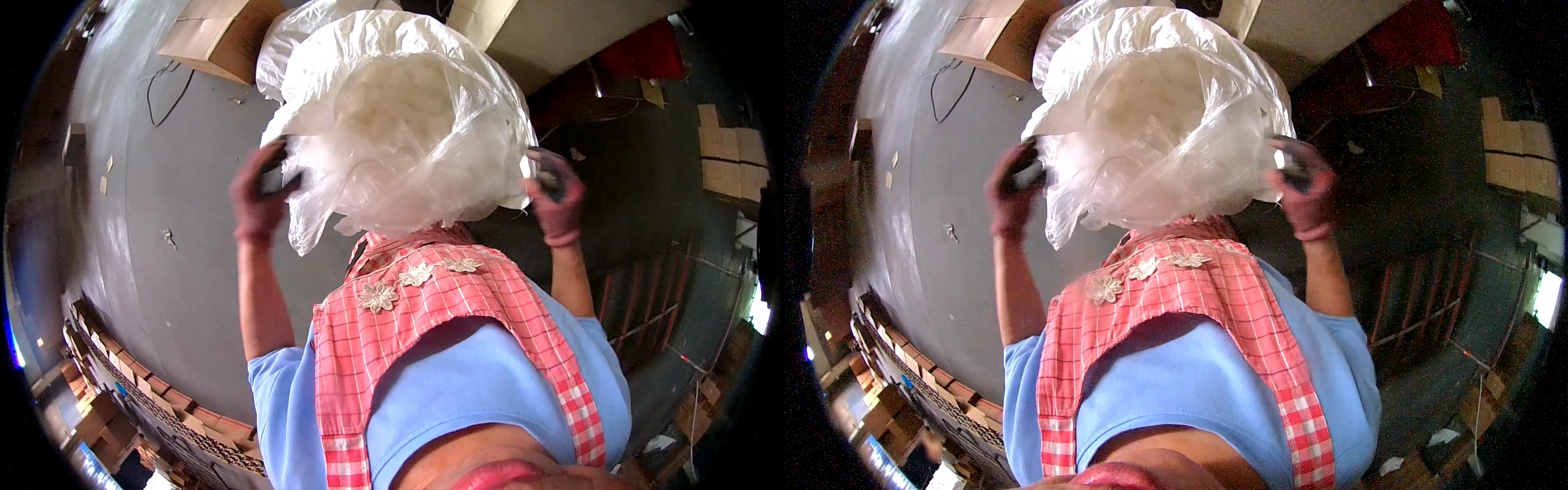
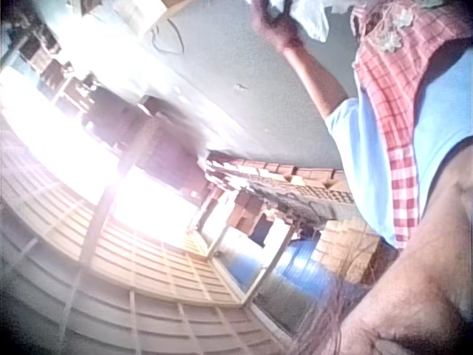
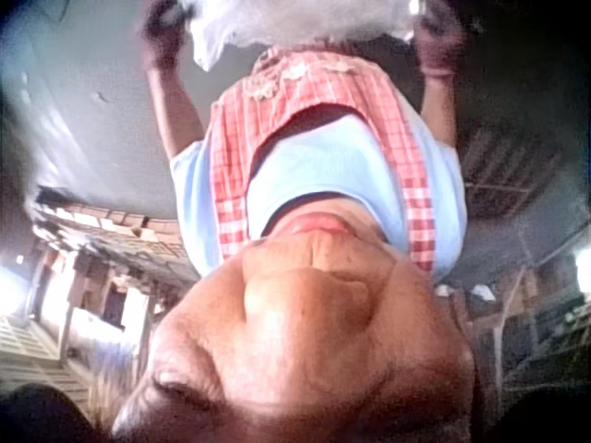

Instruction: The person moves a hand truck, then lifts a large white sack onto a table. They use a knife to cut the plastic wrapping and open the sack to reveal white items inside.

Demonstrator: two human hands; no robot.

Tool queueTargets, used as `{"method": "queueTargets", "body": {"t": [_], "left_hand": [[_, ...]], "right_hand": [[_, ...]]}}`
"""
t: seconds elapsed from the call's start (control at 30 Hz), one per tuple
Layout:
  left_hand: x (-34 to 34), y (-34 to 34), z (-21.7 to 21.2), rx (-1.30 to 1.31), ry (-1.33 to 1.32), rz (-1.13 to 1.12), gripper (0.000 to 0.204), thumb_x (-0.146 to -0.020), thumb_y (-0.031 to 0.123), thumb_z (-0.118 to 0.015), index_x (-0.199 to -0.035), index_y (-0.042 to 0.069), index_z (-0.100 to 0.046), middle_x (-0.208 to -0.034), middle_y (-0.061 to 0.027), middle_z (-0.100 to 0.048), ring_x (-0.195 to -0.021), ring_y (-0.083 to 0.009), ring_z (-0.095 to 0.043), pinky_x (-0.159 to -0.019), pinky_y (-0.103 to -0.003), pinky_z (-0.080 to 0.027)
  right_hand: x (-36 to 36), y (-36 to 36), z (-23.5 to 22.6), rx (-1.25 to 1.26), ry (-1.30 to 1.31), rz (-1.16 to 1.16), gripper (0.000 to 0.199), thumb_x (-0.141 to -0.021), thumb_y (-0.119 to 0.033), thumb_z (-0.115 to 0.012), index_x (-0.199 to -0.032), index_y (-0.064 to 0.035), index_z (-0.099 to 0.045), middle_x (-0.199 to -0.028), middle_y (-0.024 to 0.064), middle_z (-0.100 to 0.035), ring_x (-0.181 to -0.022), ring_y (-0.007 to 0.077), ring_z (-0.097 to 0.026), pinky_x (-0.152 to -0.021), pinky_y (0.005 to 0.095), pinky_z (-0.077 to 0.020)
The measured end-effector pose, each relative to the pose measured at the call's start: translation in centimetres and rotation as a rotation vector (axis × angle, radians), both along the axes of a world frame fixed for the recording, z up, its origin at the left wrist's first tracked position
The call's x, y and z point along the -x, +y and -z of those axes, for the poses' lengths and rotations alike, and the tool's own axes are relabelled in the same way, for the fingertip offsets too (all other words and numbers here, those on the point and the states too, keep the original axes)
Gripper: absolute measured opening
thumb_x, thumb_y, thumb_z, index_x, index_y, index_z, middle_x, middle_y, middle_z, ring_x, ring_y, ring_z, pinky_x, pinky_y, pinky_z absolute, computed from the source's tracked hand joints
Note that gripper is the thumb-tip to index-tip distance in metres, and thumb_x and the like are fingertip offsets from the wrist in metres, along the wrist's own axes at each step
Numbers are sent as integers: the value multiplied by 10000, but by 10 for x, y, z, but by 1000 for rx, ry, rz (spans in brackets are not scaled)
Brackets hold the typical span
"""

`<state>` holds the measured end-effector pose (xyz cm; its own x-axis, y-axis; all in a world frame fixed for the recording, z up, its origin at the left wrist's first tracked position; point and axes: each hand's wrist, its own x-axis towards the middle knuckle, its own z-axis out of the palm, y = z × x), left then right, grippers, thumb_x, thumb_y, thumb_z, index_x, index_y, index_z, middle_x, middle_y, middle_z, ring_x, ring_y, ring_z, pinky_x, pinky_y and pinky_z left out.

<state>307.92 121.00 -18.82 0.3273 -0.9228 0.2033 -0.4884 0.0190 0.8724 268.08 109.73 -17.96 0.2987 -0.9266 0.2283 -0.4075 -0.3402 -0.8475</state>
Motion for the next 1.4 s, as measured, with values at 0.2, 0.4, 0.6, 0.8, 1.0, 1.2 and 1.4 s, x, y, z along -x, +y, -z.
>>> {"method": "queueTargets", "body": {"t": [0.2, 0.4, 0.6, 0.8, 1.0, 1.2, 1.4], "left_hand": [[13, -45, 67, -308, -633, 259, 387, -614, 242, -695, -974, 114, -633, -1108, -67, -574, -1054, -245, -515, -901, -345, -390], [-44, -70, 10, -152, 786, -9, 225, -713, 53, -582, -916, -45, -588, -844, -105, -623, -670, -179, -593, -555, -289, -492], [-67, -176, -33, -249, 575, -32, 164, -727, 111, -586, -830, -9, -626, -728, -59, -612, -603, -115, -557, -558, -229, -445], [-154, -255, 41, -347, 52, 63, 196, -765, 199, -598, -803, 21, -670, -743, -57, -634, -678, -144, -592, -633, -258, -447], [-152, -270, 8, -605, -1182, 387, 341, -803, 280, -521, -1090, 96, -542, -1109, -133, -514, -1032, -255, -490, -859, -340, -389], [-227, -235, -72, -167, 538, 204, 489, -840, 237, -471, -1264, 20, -362, -1288, -135, -417, -1151, -298, -419, -962, -413, -322], [-98, -258, -145, 207, 156, 289, 417, -871, 263, -447, -1181, -16, -461, -1216, -154, -474, -1112, -302, -453, -943, -398, -356]], "right_hand": [[-66, -33, 53, 12, 963, -596, 526, -646, -220, -697, -1128, -144, -500, -1116, 166, -529, -823, 349, -579, -708, 386, -489], [35, -86, 67, -504, -374, 173, 318, -721, -250, -690, -891, -8, -572, -897, 19, -573, -795, 136, -536, -728, 281, -441], [49, -140, 86, -505, -928, 154, 258, -856, -219, -491, -1033, -47, -567, -1001, 64, -567, -921, 184, -529, -806, 289, -423], [57, -179, 152, -756, -926, 514, 404, -754, -228, -633, -1102, -42, -548, -1029, 75, -570, -917, 220, -524, -793, 332, -437], [101, -142, 216, -947, -502, 701, 261, -736, -175, -610, -959, -41, -625, -957, 83, -612, -874, 199, -564, -762, 322, -451], [133, -59, 223, -644, -614, 927, 256, -689, -176, -676, -905, -42, -637, -884, 49, -622, -833, 147, -549, -725, 299, -437], [104, 117, 222, -331, -1056, 1069, 212, -707, -184, -669, -856, -40, -622, -852, 64, -599, -782, 185, -552, -677, 334, -450]]}}
